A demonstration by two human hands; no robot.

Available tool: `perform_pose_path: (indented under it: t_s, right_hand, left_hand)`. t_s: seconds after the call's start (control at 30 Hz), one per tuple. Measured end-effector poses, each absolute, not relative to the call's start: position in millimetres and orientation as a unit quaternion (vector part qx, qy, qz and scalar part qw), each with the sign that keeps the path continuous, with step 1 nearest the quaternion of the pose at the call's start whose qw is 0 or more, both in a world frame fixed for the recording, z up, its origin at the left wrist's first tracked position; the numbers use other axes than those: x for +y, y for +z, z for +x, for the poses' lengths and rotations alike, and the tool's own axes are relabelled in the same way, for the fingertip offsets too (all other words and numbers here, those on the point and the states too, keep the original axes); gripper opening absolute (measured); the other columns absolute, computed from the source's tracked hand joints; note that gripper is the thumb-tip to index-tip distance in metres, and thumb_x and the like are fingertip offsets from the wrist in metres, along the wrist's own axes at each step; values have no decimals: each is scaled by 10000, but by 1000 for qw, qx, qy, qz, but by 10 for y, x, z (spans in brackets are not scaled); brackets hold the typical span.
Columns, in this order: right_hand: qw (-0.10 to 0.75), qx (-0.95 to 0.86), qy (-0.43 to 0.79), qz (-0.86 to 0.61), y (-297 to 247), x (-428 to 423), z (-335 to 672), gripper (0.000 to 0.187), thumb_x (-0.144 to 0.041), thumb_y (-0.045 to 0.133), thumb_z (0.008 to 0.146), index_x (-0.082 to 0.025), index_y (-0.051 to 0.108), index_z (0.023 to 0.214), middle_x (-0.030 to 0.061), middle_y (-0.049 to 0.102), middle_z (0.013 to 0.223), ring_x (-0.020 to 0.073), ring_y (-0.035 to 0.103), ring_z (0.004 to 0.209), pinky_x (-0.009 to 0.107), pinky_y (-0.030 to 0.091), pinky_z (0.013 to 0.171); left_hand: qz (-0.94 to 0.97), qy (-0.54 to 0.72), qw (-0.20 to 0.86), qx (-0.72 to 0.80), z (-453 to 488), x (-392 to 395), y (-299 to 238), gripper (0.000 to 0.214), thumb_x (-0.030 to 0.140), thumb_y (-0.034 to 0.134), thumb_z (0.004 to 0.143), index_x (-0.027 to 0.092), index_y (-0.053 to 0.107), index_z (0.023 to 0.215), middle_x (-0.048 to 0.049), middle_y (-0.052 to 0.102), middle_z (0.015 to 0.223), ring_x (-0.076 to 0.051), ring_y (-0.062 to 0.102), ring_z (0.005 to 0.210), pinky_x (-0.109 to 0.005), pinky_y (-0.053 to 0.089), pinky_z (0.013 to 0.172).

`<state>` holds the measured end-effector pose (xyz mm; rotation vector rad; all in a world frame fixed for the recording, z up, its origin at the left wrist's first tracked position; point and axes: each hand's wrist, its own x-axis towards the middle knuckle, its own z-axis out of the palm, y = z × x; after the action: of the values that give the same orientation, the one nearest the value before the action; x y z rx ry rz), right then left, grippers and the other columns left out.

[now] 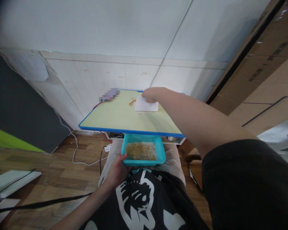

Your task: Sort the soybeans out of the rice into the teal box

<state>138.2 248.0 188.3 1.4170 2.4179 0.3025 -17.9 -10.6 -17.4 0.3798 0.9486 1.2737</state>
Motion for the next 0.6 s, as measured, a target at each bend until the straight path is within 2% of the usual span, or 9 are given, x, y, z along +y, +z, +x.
perform_pose_path:
  t_s: [0.2, 0.37, 0.6]
  right_hand:
    - [122, 848, 110, 504, 1938, 2565, 1316, 492, -184, 639, 879, -192, 710, 1366, 145, 728, 1318, 332, 683, 1146, 429, 535, 951]
    - [150, 842, 111, 506, 1905, 2541, 1227, 524, -164, 623, 886, -196, 686, 1405, 148, 733, 1305, 322, 692, 1135, 410, 541, 927]
    - [157, 839, 103, 511, 1857, 2541, 1212, 466, -161, 610, 897, -172, 716, 1351, 157, 724, 1321, 318, 690, 1132, 397, 533, 907]
  left_hand:
    - [165, 563, 685, 432, -172, -114, -152, 642, 366, 764, 629, 261, 664, 1254, -99, 810, 1073, -397, 713, 1146, -467, 600, 870]
    - [151, 568, 687, 428, -164, -120, -122, 671, 367, 766, 610, 278, 644, 1263, -90, 807, 1080, -380, 707, 1178, -461, 592, 901]
    - [139, 571, 686, 429, -159, -119, -110, 688, 351, 774, 596, 272, 632, 1265, -98, 804, 1076, -382, 694, 1192, -466, 583, 910]
